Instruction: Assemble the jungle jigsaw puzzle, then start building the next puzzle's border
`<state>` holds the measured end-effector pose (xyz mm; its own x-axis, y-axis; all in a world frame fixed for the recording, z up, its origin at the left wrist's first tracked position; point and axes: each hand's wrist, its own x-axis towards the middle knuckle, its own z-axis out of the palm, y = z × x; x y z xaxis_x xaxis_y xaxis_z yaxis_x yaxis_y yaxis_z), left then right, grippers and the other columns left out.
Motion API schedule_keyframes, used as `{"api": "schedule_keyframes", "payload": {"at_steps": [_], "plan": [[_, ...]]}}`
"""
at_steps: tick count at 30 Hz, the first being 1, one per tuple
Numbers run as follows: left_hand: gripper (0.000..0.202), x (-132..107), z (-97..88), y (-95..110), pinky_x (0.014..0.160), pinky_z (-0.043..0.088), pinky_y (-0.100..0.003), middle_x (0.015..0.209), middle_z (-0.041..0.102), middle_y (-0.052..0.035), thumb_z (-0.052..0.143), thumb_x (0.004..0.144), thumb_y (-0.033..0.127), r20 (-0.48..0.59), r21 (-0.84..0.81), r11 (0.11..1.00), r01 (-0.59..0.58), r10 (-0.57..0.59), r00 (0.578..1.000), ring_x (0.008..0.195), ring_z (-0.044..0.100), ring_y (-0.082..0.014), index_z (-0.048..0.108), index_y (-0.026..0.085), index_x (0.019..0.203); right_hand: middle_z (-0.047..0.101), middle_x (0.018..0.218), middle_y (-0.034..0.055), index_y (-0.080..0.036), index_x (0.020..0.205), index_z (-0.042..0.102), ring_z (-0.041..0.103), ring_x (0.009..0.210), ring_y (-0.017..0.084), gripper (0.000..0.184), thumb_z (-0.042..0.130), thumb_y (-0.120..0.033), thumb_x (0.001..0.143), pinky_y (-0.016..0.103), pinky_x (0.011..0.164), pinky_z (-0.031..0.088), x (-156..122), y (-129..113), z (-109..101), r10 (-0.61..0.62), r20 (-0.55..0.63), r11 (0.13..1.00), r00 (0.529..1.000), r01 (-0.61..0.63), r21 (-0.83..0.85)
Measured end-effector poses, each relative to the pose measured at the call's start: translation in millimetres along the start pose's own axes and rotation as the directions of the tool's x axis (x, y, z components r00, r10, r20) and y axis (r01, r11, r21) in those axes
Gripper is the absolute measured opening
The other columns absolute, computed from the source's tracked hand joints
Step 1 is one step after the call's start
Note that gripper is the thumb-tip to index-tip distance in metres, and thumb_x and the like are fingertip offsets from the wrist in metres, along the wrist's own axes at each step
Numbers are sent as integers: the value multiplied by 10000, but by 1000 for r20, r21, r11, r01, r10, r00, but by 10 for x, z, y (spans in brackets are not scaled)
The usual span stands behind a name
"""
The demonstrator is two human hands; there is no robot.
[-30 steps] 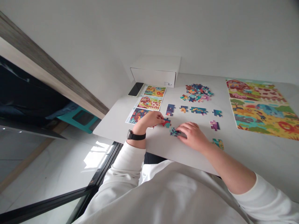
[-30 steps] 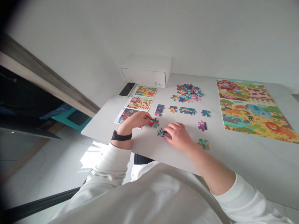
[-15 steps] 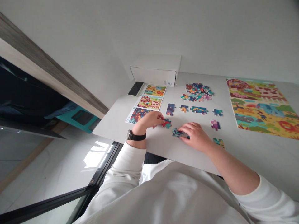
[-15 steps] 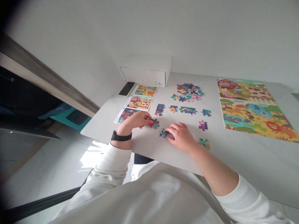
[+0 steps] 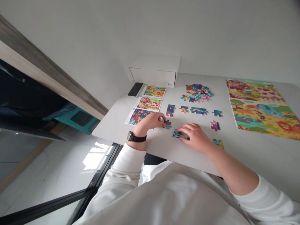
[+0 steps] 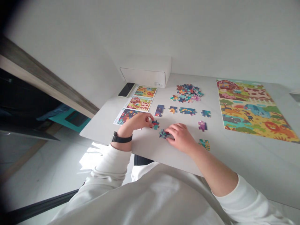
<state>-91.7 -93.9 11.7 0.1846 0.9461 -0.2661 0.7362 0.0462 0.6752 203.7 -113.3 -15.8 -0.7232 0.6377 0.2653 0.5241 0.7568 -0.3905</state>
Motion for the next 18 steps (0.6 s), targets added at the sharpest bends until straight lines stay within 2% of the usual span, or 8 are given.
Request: {"api": "schedule_keyframes", "payload": {"at_steps": [4,18], "plan": [[261,22,13,-16,582,417,-234,773,723,26,844,797,300,1,38,999,-29,29,1000,588,591,-117,755,216,1027,784,1176,81,-259,1187,748,693,1131,307,272,769,-198,923,484,1067,482,-1,3,1,-5,0,1000,1000,5,6],[254,14,39,-14,571,406,-237,804,708,32,834,788,288,-18,45,998,-33,34,999,606,585,-122,738,229,1016,790,1164,79,-252,1184,752,691,1117,301,276,787,-207,914,482,1079,474,5,17,-13,-7,12,1000,1000,7,5]]}}
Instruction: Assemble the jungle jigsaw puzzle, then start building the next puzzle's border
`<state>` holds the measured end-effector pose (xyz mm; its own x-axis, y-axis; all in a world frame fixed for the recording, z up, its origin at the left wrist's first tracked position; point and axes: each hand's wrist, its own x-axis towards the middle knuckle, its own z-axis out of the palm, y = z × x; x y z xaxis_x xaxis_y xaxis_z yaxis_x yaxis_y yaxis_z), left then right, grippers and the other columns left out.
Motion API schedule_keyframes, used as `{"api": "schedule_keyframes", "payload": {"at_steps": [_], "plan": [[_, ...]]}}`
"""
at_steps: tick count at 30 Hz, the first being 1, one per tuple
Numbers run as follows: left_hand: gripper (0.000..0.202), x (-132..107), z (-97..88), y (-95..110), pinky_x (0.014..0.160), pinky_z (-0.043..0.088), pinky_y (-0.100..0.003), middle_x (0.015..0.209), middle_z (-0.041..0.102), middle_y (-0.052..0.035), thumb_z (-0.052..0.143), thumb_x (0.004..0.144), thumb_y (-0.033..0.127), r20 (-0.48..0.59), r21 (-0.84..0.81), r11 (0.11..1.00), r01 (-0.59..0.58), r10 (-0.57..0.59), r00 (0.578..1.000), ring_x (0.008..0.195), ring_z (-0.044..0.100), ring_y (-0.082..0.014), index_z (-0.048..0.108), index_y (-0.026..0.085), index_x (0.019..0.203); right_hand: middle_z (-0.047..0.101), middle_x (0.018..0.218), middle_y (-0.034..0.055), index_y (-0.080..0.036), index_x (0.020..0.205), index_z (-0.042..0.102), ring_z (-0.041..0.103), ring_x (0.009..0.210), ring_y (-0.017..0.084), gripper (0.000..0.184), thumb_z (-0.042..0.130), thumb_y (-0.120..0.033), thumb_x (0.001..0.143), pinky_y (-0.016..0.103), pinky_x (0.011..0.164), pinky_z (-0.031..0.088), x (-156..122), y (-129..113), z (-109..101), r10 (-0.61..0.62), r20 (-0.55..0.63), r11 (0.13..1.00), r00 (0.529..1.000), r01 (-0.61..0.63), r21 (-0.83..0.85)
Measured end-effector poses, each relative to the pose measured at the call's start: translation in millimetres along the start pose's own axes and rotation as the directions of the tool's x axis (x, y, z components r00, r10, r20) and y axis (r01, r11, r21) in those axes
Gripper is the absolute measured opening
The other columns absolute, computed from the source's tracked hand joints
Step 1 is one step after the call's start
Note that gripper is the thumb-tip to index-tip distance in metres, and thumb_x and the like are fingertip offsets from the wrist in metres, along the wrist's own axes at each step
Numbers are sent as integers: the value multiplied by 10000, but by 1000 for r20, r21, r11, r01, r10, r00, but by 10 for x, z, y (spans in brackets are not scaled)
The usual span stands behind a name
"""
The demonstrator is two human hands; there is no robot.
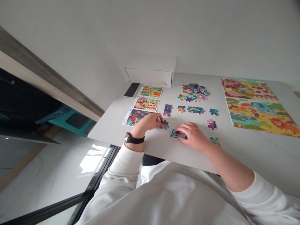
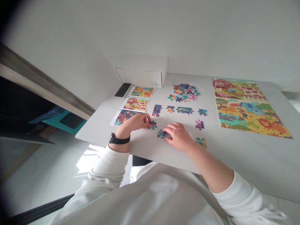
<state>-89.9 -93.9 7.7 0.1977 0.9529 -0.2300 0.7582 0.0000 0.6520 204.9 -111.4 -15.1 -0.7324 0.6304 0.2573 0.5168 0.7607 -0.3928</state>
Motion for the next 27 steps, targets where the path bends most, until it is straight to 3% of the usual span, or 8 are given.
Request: {"api": "schedule_keyframes", "payload": {"at_steps": [15,22,27], "plan": [[261,35,21,-79,559,400,-236,796,722,33,833,795,315,9,-19,1000,-6,7,1000,607,593,-124,722,233,1016,783,1162,86,-250,1199,750,682,1124,312,300,816,-235,907,496,1090,472,-30,-10,27,-14,8,1000,1000,14,-6],[260,-4,0,0,517,394,-246,795,725,27,793,832,320,14,-28,1000,11,-11,1000,548,573,-123,698,229,1056,780,1147,83,-251,1216,752,678,1132,314,319,826,-247,906,506,1108,461,-41,-15,29,-20,22,1000,1000,20,-2],[242,-2,-6,62,556,397,-265,818,733,-6,657,957,449,-114,-10,1000,-10,9,993,581,592,-140,709,217,1001,765,1137,92,-248,1216,762,678,1121,309,324,849,-289,907,510,1121,462,-41,-48,14,-13,18,1000,1000,13,-8]]}}
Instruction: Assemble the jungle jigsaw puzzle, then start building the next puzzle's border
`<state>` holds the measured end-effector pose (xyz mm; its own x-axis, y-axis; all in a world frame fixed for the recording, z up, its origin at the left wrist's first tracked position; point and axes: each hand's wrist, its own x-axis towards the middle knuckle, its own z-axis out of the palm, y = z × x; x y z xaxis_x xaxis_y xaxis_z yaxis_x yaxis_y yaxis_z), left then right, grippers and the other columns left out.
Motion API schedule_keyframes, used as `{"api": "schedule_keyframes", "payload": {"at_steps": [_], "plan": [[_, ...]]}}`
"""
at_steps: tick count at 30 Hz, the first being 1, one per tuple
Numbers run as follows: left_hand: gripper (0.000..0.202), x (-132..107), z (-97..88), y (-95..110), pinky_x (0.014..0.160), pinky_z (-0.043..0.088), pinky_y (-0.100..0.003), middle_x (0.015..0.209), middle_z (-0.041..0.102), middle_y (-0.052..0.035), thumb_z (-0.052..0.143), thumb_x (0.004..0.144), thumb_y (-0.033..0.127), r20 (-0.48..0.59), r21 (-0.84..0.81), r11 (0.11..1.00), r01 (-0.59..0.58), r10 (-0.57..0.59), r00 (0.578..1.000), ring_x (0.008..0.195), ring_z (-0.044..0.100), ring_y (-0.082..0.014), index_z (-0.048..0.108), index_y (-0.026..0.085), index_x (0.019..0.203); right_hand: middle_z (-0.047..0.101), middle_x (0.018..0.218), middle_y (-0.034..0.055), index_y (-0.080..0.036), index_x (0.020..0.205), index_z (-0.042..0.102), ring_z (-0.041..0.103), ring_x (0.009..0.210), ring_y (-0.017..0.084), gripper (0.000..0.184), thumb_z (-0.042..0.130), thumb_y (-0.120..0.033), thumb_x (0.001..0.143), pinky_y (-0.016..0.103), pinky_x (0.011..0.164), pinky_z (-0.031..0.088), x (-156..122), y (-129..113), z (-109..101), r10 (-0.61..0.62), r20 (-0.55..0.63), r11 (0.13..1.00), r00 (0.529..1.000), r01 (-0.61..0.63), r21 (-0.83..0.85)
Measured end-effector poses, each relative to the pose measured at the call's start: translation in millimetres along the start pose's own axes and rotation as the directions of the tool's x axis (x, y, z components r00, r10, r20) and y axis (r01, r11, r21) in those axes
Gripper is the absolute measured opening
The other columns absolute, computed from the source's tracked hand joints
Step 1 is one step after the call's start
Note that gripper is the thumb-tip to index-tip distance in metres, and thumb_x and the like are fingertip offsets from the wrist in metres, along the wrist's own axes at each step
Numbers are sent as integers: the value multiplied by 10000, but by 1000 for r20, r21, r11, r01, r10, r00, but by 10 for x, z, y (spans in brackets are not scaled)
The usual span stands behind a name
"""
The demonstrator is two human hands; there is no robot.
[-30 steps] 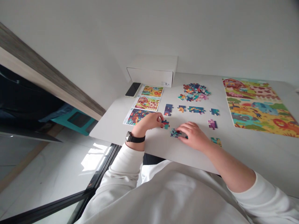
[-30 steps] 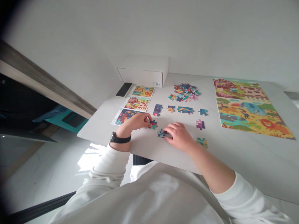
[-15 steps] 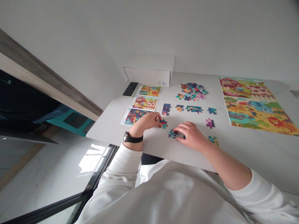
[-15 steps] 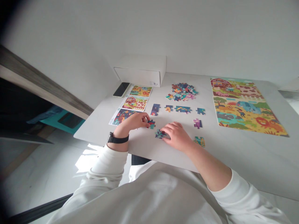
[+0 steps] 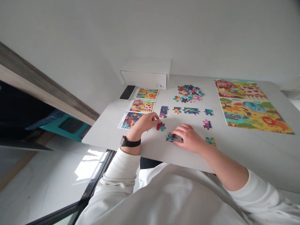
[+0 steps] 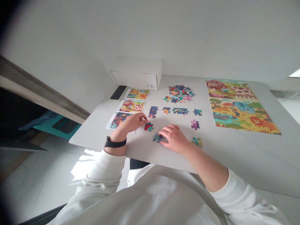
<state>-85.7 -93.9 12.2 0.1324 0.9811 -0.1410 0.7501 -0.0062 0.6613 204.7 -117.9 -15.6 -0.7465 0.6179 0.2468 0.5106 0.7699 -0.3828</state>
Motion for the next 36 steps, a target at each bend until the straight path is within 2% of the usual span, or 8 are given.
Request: {"api": "schedule_keyframes", "payload": {"at_steps": [5,8,12,18,22,27,31,36], "plan": [[427,63,-17,4,649,401,-297,705,669,-25,523,1012,540,-183,55,997,-62,71,981,672,594,-188,684,203,805,764,1193,95,-262,1253,755,689,1123,292,287,783,-294,970,504,1099,501,11,70,-106,15,-109,1000,994,-12,27],[478,98,-25,-15,719,436,-313,752,697,-45,444,1035,529,-235,54,993,-108,117,965,745,625,-212,689,202,787,774,1193,88,-285,1241,760,705,1149,294,242,719,-266,1003,502,1091,525,-6,234,-252,70,-225,997,972,-67,23],[398,119,-9,-41,772,465,-311,829,718,-45,402,1051,425,-293,42,987,-157,163,942,792,641,-212,723,201,977,781,1176,91,-280,1195,772,720,1138,295,210,674,-268,1010,481,1052,557,-69,529,-523,183,-379,982,907,-189,21],[368,116,15,-24,758,457,-307,721,642,10,365,1072,357,-285,23,979,-201,199,938,710,614,-191,677,213,1205,797,1144,98,-249,1139,782,731,1115,299,202,666,-271,974,481,1047,559,-172,995,-888,321,-480,937,817,-348,35],[335,118,18,2,757,451,-306,805,704,-1,460,1046,387,-288,57,985,-165,174,942,763,650,-197,673,241,1259,807,1133,105,-232,1102,795,735,1119,304,192,690,-267,946,476,1050,558,-201,1262,-1056,391,-444,903,806,-430,16],[323,110,22,50,712,432,-295,758,678,5,523,1023,432,-267,72,984,-164,177,947,721,639,-197,689,239,1224,815,1174,99,-236,1108,812,749,1101,299,197,730,-281,934,451,1017,575,-69,1482,-1184,452,-305,870,838,-490,-56],[310,106,29,65,694,418,-282,726,657,24,524,1024,412,-275,86,982,-169,186,943,675,613,-180,688,237,1221,820,1191,99,-240,1138,818,759,1104,296,220,758,-266,928,437,993,584,221,1615,-1175,455,-220,867,863,-485,-111],[293,125,48,44,685,416,-276,703,639,33,541,1020,405,-306,83,984,-160,178,935,656,594,-171,697,236,1201,829,1193,92,-238,1176,813,773,1108,272,243,766,-243,937,407,1003,589,732,1687,-1012,463,-111,877,879,-473,-82]]}}
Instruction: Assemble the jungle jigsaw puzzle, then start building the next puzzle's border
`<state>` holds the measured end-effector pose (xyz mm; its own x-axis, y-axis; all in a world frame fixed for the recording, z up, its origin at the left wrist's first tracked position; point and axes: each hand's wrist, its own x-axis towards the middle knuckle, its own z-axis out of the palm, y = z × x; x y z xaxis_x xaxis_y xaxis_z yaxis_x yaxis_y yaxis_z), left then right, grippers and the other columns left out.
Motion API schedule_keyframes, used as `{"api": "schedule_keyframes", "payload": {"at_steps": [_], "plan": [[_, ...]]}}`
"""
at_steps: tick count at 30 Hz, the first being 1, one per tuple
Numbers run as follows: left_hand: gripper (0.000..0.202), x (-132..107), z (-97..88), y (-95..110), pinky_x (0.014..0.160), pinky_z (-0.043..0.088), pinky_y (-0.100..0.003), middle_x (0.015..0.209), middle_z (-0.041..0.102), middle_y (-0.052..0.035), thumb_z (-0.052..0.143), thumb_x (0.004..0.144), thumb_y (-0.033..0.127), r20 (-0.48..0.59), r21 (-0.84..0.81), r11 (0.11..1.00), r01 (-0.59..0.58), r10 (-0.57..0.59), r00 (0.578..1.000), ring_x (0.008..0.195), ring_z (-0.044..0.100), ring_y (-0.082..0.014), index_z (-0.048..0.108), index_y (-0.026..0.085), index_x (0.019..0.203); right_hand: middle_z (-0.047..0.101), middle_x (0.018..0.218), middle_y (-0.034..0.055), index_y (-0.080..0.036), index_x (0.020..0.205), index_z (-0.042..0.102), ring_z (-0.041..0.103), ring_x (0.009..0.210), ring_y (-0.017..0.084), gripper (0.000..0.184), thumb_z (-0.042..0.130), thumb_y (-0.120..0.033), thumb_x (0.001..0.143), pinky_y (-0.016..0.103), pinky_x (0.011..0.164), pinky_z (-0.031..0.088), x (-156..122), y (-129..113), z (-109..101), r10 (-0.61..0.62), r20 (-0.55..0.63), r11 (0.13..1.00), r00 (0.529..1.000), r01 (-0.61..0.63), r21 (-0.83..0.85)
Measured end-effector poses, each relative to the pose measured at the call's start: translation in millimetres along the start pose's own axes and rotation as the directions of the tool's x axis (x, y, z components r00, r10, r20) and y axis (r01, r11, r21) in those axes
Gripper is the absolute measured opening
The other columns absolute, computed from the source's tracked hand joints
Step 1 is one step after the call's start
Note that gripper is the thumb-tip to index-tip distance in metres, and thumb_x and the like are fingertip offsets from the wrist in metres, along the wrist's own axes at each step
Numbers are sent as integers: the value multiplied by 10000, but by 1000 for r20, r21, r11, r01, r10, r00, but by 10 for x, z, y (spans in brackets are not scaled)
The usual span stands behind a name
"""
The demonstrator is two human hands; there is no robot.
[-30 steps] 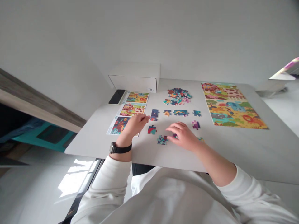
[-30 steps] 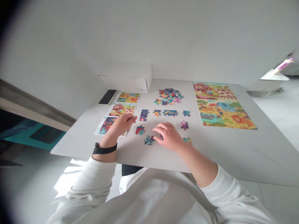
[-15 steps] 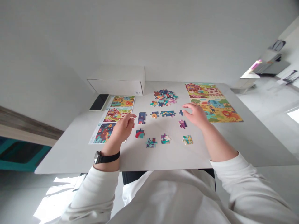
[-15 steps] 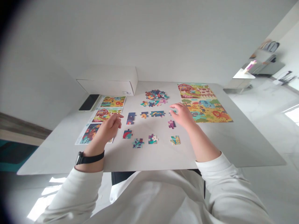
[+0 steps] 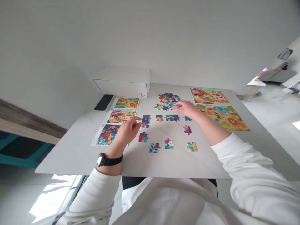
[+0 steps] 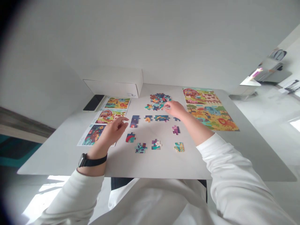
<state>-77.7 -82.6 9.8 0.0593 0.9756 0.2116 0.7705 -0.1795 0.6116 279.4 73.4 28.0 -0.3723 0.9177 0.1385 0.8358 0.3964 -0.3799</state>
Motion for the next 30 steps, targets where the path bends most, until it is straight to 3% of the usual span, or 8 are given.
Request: {"api": "schedule_keyframes", "payload": {"at_steps": [8,12,16,23,26,30], "plan": [[289,-4,7,13,672,407,-283,690,630,34,538,1015,380,-13,-19,999,29,-29,1000,635,580,-171,693,229,1207,754,1425,129,-226,1417,709,688,1336,310,468,781,-291,958,434,1141,519,486,-507,405,-71,87,989,994,81,-121],[298,-11,-2,27,666,398,-286,690,630,31,527,1026,372,-16,-38,999,22,-23,1000,647,587,-175,688,228,1231,765,1376,175,-194,1392,713,651,1353,364,468,764,-401,976,465,1134,503,634,-681,511,-81,114,959,990,109,-262],[293,-11,-8,31,676,410,-289,712,653,23,538,1025,372,-21,-50,998,31,-32,999,665,603,-181,691,232,1231,783,1312,188,-217,1301,747,657,1327,392,437,828,-406,916,507,1113,512,769,-748,611,-38,141,954,989,78,-289],[293,-26,27,56,676,426,-290,769,724,2,544,1018,329,16,-50,998,28,-28,999,697,650,-193,694,238,1253,776,1311,129,-253,1355,740,728,1198,305,541,850,-273,825,402,1030,564,904,-693,765,-59,134,980,989,83,-180],[287,-44,54,97,662,425,-288,783,747,-9,556,1018,311,62,-49,999,5,-2,998,693,663,-191,715,228,1242,781,1254,146,-247,1180,812,742,1133,322,456,913,-378,756,386,940,587,967,-660,763,-20,105,974,994,43,-223],[277,-63,81,173,671,436,-289,760,751,-12,545,1041,307,125,-24,999,-28,31,992,706,687,-201,740,238,1225,808,1048,112,-257,946,827,759,963,308,346,950,-468,701,369,811,579,1062,-655,685,52,182,971,982,-6,-240]]}}
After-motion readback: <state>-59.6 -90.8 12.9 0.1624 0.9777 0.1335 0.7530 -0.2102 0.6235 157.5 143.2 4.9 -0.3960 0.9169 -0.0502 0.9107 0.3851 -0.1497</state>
